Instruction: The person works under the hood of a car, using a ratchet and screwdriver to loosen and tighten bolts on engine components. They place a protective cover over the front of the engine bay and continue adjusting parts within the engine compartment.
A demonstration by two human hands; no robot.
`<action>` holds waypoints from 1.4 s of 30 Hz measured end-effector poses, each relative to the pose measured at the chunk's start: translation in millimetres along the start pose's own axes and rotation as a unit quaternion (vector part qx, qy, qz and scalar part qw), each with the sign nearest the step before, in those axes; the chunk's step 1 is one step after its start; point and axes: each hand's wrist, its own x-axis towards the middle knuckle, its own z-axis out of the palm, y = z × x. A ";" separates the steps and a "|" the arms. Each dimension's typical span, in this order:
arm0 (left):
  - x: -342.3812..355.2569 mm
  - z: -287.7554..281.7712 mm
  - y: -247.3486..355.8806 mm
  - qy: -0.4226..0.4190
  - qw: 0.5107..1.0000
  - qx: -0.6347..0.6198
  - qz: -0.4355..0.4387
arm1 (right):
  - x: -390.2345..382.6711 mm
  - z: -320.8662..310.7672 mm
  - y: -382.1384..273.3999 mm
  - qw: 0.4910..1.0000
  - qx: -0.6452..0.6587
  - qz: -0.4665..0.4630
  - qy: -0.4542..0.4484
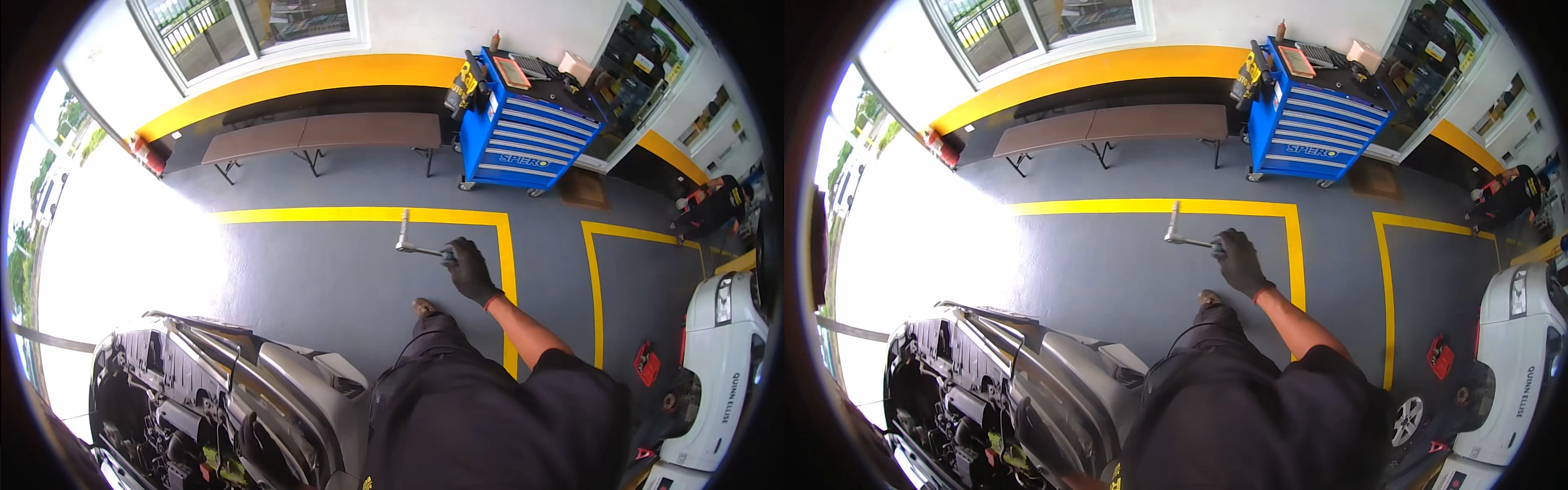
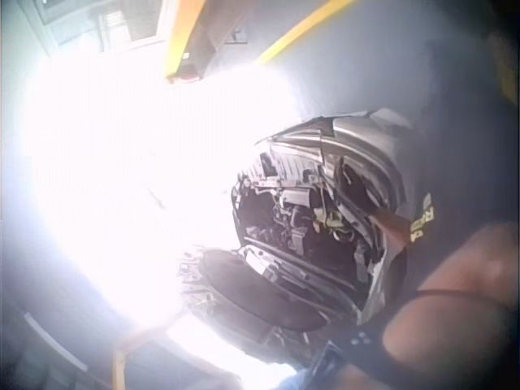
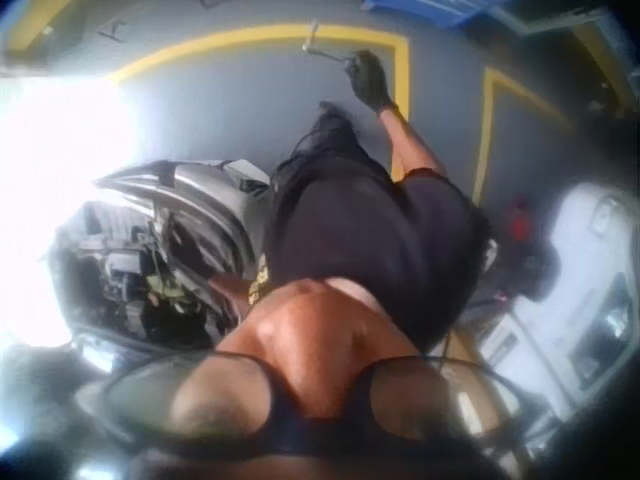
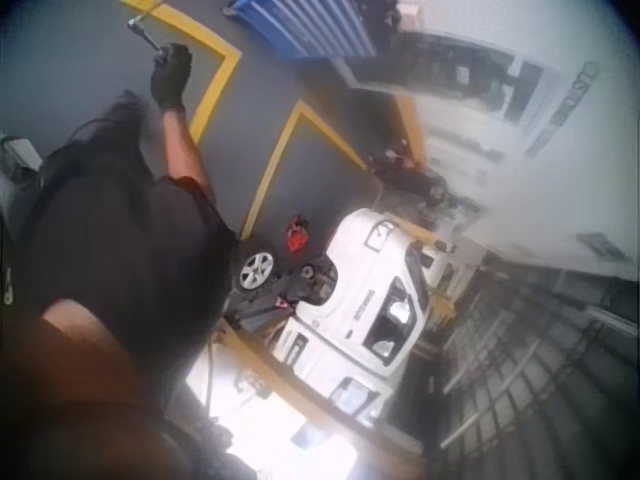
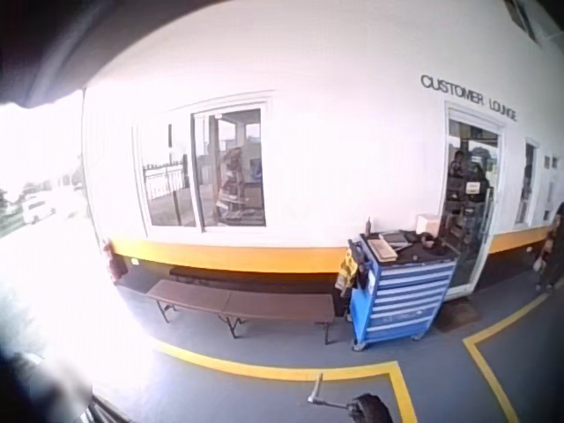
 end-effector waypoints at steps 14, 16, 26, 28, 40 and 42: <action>208.8 338.0 396.5 -0.182 0.940 -0.125 0.259 | -4.5 -176.9 260.9 0.925 0.019 0.334 0.179; 218.1 368.6 442.7 -0.219 0.928 -0.133 0.271 | 26.6 -200.8 275.1 0.915 0.074 0.347 0.194; 323.9 516.5 561.1 -0.257 0.924 -0.081 0.270 | 248.5 -237.2 428.9 0.943 0.070 0.226 0.234; 351.7 554.8 580.2 -0.250 0.928 -0.088 0.263 | 310.6 -243.3 459.1 0.940 0.066 0.240 0.232; 494.2 887.7 829.4 -0.256 0.907 -0.089 0.322 | 582.4 -226.9 687.7 0.914 -0.148 0.204 0.317; 503.7 930.0 866.9 -0.278 0.912 -0.072 0.294 | 595.3 -219.3 697.1 0.927 -0.149 0.191 0.285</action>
